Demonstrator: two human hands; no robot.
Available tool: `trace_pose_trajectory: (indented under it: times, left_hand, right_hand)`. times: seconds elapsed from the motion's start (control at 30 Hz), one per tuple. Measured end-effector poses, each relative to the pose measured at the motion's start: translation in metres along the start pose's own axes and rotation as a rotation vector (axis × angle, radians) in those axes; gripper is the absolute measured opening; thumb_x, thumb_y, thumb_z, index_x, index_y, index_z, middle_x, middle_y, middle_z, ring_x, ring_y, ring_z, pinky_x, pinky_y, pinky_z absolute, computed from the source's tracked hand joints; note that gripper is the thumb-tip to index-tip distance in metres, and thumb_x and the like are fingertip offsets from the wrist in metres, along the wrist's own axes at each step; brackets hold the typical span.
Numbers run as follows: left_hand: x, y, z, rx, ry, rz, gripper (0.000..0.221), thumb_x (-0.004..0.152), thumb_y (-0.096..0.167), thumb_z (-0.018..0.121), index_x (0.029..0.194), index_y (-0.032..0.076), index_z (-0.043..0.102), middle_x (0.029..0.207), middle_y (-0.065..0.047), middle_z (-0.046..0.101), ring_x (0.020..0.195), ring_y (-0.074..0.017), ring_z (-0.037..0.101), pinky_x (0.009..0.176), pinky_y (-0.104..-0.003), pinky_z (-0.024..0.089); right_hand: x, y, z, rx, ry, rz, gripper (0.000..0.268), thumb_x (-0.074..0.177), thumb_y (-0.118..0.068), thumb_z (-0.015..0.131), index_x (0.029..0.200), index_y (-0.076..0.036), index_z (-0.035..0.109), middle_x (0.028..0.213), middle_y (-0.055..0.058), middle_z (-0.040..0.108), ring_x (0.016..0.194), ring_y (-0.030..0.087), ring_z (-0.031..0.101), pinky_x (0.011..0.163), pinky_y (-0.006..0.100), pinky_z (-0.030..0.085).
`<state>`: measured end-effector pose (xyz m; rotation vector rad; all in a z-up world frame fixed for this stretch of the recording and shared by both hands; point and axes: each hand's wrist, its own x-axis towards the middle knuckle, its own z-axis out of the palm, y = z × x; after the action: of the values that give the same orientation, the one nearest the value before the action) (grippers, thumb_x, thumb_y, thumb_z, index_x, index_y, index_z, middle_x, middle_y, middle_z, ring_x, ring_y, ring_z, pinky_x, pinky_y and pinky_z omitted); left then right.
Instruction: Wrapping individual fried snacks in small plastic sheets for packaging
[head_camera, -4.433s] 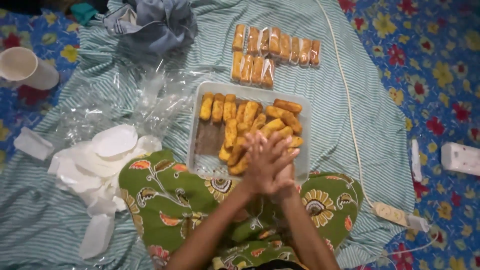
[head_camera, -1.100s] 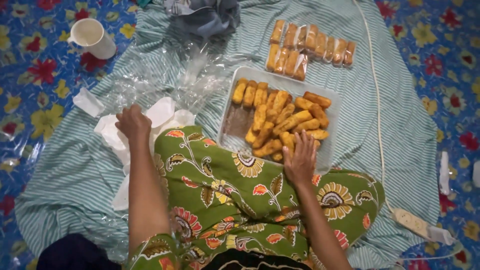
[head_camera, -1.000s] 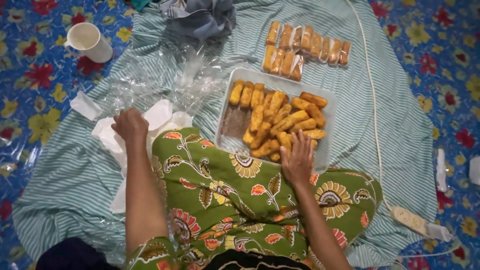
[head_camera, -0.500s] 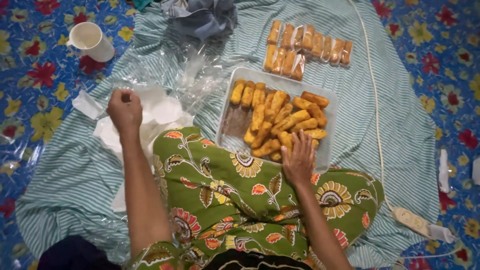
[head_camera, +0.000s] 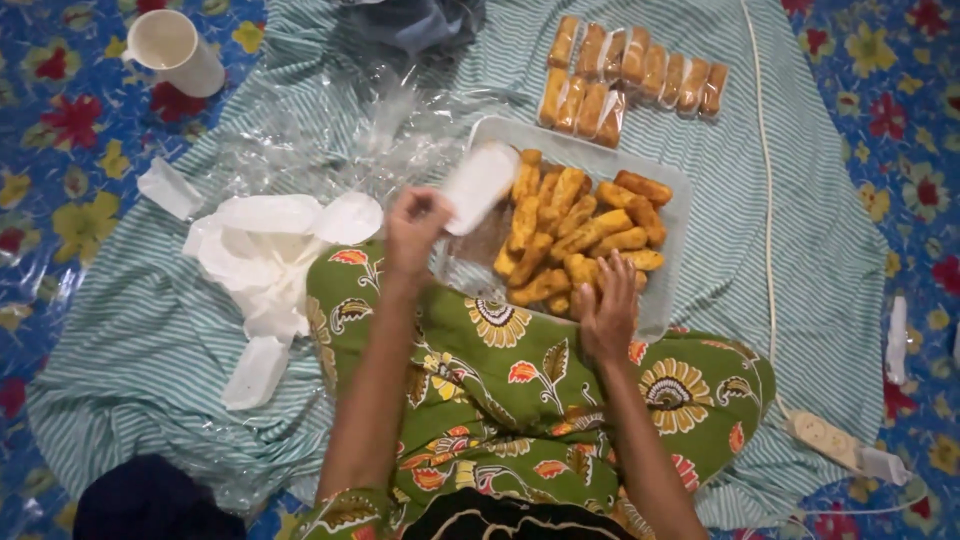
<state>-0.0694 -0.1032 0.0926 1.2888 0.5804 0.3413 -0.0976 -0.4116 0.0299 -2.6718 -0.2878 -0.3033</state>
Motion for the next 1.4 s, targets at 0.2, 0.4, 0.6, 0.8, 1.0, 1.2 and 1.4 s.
trace_pose_trajectory:
  times: [0.2, 0.4, 0.6, 0.8, 1.0, 1.2, 1.4]
  left_hand:
    - [-0.070, -0.049, 0.059, -0.017, -0.318, -0.083, 0.029, 0.076, 0.006, 0.085, 0.102, 0.011, 0.074, 0.096, -0.005, 0.073, 0.087, -0.0122, 0.068, 0.074, -0.028, 0.063]
    - [-0.095, -0.096, 0.083, -0.028, -0.512, -0.176, 0.029, 0.082, 0.009, 0.085, 0.108, 0.010, 0.073, 0.093, -0.005, 0.071, 0.085, -0.0101, 0.069, 0.076, -0.028, 0.063]
    - [-0.098, -0.101, 0.081, 0.105, -0.661, -0.090, 0.030, 0.079, 0.013, 0.089, 0.104, 0.011, 0.073, 0.091, -0.005, 0.073, 0.087, -0.0114, 0.067, 0.077, -0.029, 0.059]
    - [-0.085, -0.099, 0.089, 0.230, -0.631, -0.008, 0.027, 0.082, 0.022, 0.088, 0.103, 0.014, 0.075, 0.086, -0.004, 0.075, 0.081, -0.0112, 0.069, 0.071, -0.027, 0.058]
    - [-0.093, -0.052, 0.094, 0.175, -0.593, -0.122, 0.017, 0.082, 0.016, 0.085, 0.097, 0.015, 0.076, 0.084, -0.003, 0.076, 0.077, -0.0104, 0.068, 0.067, -0.029, 0.060]
    - [-0.053, -0.054, 0.078, 0.144, -0.341, -0.194, 0.017, 0.085, 0.019, 0.082, 0.101, 0.015, 0.075, 0.087, -0.004, 0.075, 0.072, -0.0106, 0.067, 0.060, -0.026, 0.061]
    - [-0.039, -0.056, 0.067, -0.128, -0.080, -0.273, 0.022, 0.083, 0.016, 0.081, 0.102, 0.010, 0.070, 0.085, 0.001, 0.067, 0.074, -0.0073, 0.062, 0.061, -0.022, 0.061]
  right_hand:
    - [-0.005, -0.021, -0.016, 0.949, 0.044, 0.244, 0.055, 0.106, -0.028, 0.042, 0.154, -0.004, 0.037, 0.155, 0.016, 0.046, 0.147, 0.030, 0.040, 0.118, 0.047, 0.034]
    - [-0.009, 0.009, 0.016, 1.657, 0.106, 0.670, 0.047, 0.105, -0.026, 0.049, 0.149, -0.011, 0.046, 0.143, 0.017, 0.059, 0.128, 0.034, 0.060, 0.113, 0.053, 0.047]
    - [-0.013, 0.021, 0.022, 1.606, 0.127, 0.856, 0.033, 0.103, -0.014, 0.057, 0.136, -0.012, 0.055, 0.130, 0.018, 0.068, 0.118, 0.032, 0.067, 0.103, 0.056, 0.054]
    - [0.013, -0.019, -0.004, 1.583, 0.103, 0.888, 0.028, 0.101, -0.015, 0.062, 0.127, -0.007, 0.064, 0.117, 0.017, 0.073, 0.108, 0.028, 0.071, 0.098, 0.054, 0.057]
    - [0.029, 0.006, -0.008, 1.620, 0.117, 0.893, 0.032, 0.103, -0.021, 0.058, 0.132, -0.006, 0.062, 0.126, 0.021, 0.069, 0.110, 0.033, 0.071, 0.094, 0.051, 0.060]
    - [0.039, 0.025, -0.026, 1.614, 0.062, 0.762, 0.048, 0.103, -0.033, 0.057, 0.145, -0.012, 0.049, 0.138, 0.013, 0.064, 0.118, 0.026, 0.069, 0.095, 0.035, 0.062]
    - [0.027, 0.019, -0.033, 0.735, -0.090, 0.550, 0.033, 0.099, -0.014, 0.067, 0.131, -0.010, 0.064, 0.124, 0.013, 0.070, 0.118, 0.028, 0.067, 0.097, 0.040, 0.055]
